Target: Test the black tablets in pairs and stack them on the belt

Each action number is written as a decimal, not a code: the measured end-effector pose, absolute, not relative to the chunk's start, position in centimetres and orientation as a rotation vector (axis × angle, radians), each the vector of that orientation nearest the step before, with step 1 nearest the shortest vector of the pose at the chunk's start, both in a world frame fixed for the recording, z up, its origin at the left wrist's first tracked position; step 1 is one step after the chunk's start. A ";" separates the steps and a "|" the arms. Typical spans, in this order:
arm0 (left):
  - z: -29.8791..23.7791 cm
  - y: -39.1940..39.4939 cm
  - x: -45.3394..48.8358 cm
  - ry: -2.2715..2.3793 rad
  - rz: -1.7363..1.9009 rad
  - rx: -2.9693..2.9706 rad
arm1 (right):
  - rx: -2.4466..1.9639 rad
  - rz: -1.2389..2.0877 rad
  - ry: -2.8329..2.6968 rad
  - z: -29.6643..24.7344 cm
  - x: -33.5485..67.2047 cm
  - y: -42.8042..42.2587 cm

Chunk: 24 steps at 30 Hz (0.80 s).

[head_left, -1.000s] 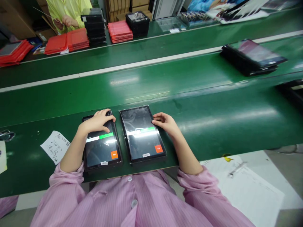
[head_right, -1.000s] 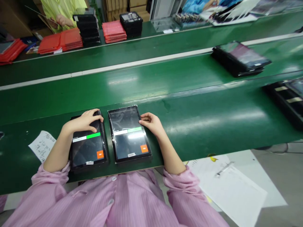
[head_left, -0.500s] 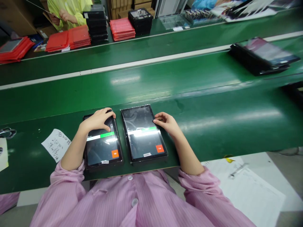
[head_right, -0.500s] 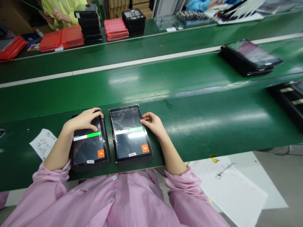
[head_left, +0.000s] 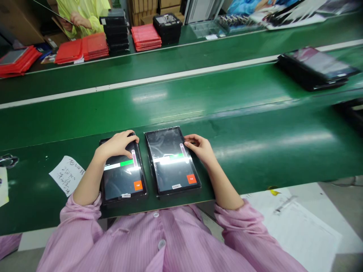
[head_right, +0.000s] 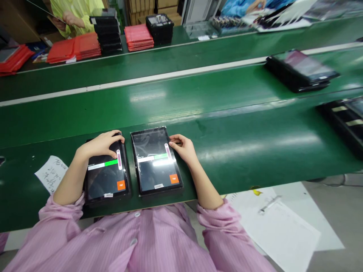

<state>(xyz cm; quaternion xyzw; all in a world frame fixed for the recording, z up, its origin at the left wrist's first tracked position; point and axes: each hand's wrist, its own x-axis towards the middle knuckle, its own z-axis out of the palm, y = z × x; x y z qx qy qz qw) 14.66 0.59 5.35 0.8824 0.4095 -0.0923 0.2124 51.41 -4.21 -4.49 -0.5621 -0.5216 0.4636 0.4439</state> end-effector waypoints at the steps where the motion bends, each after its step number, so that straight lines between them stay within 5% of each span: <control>1: 5.3 0.6 14.6 1.135 -0.231 2.446 | -1.392 1.150 -1.291 -4.5 51.4 -4.2; 15: 1.3 4.2 5.8 1.500 0.588 1.895 | -1.401 1.179 -1.103 -4.3 52.0 -3.3; 24: -1.5 1.8 8.3 1.442 1.235 1.276 | -1.532 0.923 -1.154 -4.5 51.6 -3.1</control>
